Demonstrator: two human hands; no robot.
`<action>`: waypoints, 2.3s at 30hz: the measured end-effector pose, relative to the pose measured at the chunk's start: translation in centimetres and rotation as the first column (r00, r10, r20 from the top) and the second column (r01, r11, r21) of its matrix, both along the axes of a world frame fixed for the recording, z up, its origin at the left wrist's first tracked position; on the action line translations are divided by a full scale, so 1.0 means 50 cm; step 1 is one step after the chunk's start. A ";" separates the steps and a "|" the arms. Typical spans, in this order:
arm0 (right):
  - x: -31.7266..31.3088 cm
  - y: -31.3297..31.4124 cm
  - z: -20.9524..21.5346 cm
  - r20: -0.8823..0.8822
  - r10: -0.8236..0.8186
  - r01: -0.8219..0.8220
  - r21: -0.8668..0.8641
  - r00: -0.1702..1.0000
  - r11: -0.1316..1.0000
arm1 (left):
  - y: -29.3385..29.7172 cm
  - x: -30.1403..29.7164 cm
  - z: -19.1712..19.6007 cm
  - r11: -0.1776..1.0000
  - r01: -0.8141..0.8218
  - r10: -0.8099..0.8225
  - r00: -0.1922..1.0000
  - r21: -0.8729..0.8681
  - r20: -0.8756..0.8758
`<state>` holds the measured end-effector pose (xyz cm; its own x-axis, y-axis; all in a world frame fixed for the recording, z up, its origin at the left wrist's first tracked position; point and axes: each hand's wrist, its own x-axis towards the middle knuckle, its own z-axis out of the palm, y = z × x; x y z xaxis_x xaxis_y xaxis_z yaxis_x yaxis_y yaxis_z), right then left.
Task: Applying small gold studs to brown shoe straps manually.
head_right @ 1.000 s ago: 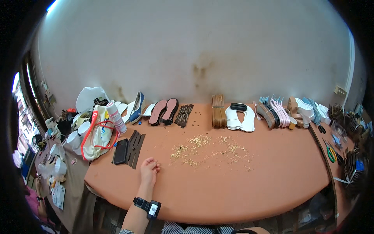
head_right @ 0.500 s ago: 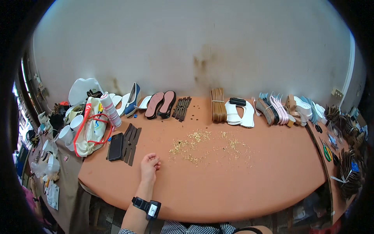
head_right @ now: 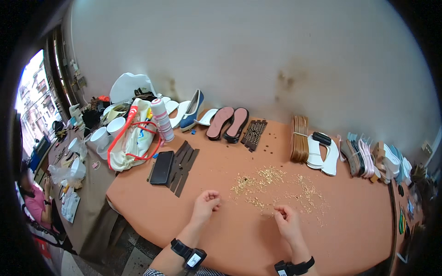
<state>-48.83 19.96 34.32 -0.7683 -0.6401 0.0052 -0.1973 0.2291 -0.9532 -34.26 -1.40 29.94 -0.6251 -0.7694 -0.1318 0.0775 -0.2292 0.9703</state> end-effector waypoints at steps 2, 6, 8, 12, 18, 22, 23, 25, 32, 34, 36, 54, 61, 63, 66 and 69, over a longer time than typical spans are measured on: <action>-0.006 -0.008 -0.018 0.050 -0.001 -0.001 0.043 0.999 0.999 | -0.016 0.017 0.017 0.998 0.036 -0.031 0.995 -0.054 0.097; -0.034 0.002 -0.048 0.308 -0.036 0.054 -0.050 0.951 0.997 | -0.090 0.027 0.072 0.831 0.080 0.120 0.941 -0.551 0.317; -0.041 0.007 -0.050 0.399 -0.047 0.101 -0.116 0.916 0.988 | -0.167 0.044 0.044 0.454 0.142 0.496 0.780 -0.880 0.382; -0.051 0.016 -0.062 0.406 -0.018 0.086 -0.150 0.913 0.985 | -0.226 0.050 0.051 0.348 0.274 0.678 0.587 -0.897 0.442; -0.045 0.018 -0.050 0.379 -0.009 0.062 -0.128 0.925 0.990 | -0.277 0.014 0.041 0.346 0.422 0.769 0.383 -0.838 0.511; -0.043 0.018 -0.050 0.364 0.003 0.050 -0.136 0.932 0.989 | -0.302 -0.001 0.069 0.566 0.316 0.702 0.300 -0.761 0.646; -0.042 0.017 -0.049 0.357 0.012 0.042 -0.141 0.934 0.989 | -0.306 0.001 0.080 0.620 0.298 0.664 0.295 -0.726 0.687; -0.040 0.019 -0.051 0.354 0.012 0.045 -0.152 0.935 0.987 | -0.305 0.000 0.107 0.718 0.262 0.579 0.289 -0.645 0.762; -0.035 0.020 -0.047 0.350 0.017 0.049 -0.180 0.937 0.982 | -0.275 0.005 0.099 0.629 0.127 0.615 0.522 -0.767 0.591; -0.034 0.022 -0.044 0.323 0.030 0.033 -0.187 0.946 0.982 | -0.250 0.002 0.116 0.653 -0.032 0.557 0.697 -0.757 0.451; -0.029 0.020 -0.040 0.312 0.050 0.012 -0.194 0.949 0.981 | -0.218 -0.002 0.134 0.685 -0.154 0.470 0.840 -0.712 0.270; -0.009 0.010 -0.029 0.769 0.229 0.271 -0.462 0.597 0.845 | 0.076 -0.125 0.082 0.729 0.608 -0.480 0.782 -0.315 0.398; -0.021 -0.002 -0.036 0.634 0.060 0.313 -0.460 0.771 0.831 | -0.092 -0.059 0.094 0.635 0.636 -0.220 0.694 -0.439 0.686; -0.021 -0.004 -0.036 0.622 0.057 0.293 -0.445 0.781 0.846 | -0.089 -0.043 0.082 0.652 0.637 -0.273 0.703 -0.411 0.657; -0.017 -0.011 -0.036 0.624 0.051 0.276 -0.416 0.780 0.867 | -0.086 -0.044 0.053 0.487 0.643 -0.236 0.748 -0.591 0.620; -0.015 -0.009 -0.029 0.627 0.070 0.265 -0.424 0.776 0.866 | -0.069 -0.053 0.073 0.487 0.669 -0.231 0.719 -0.562 0.656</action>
